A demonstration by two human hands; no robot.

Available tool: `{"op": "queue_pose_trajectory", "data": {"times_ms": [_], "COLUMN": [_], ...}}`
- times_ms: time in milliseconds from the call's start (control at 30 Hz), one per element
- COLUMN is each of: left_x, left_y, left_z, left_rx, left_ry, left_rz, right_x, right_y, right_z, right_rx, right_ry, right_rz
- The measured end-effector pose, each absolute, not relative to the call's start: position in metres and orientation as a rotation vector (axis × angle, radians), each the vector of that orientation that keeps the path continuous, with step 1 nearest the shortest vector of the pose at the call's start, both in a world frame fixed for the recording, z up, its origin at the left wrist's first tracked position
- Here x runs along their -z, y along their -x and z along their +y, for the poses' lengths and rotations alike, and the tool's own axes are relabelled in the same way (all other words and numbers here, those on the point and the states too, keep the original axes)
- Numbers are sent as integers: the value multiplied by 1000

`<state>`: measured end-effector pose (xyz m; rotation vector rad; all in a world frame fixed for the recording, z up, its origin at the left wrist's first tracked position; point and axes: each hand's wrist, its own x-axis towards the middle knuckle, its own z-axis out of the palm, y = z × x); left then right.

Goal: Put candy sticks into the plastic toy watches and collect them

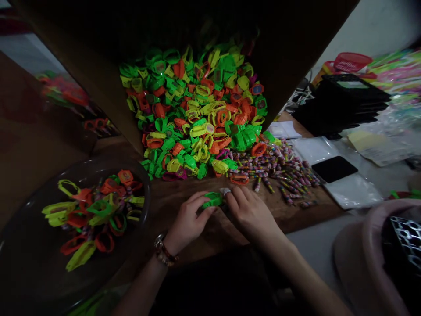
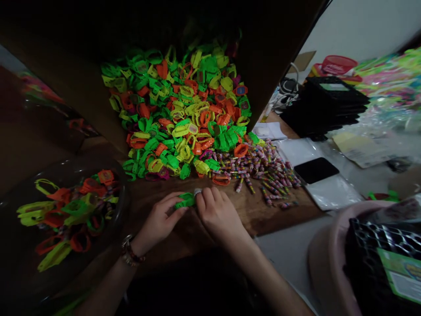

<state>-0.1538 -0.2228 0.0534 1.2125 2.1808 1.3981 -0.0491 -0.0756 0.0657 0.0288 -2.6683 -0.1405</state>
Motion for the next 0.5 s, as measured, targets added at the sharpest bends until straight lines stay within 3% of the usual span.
{"op": "queue_pose_trajectory", "data": {"times_ms": [233, 333, 400, 500], "left_x": [-56, -71, -89, -119], "left_y": [146, 147, 152, 166], "left_z": [-238, -254, -272, -302], "left_rx": [-1210, -1097, -998, -789], "left_ry": [-1184, -1240, -1224, -962], "left_rz": [2169, 2365, 2726, 3295], "right_x": [-63, -60, -56, -45], "right_y": [39, 44, 47, 44], "right_z": [-85, -85, -74, -41], "right_rx": [93, -10, 2, 130], "right_ry": [-265, -282, -110, 529], "right_rz": [-2646, -2681, -2728, -2809]}}
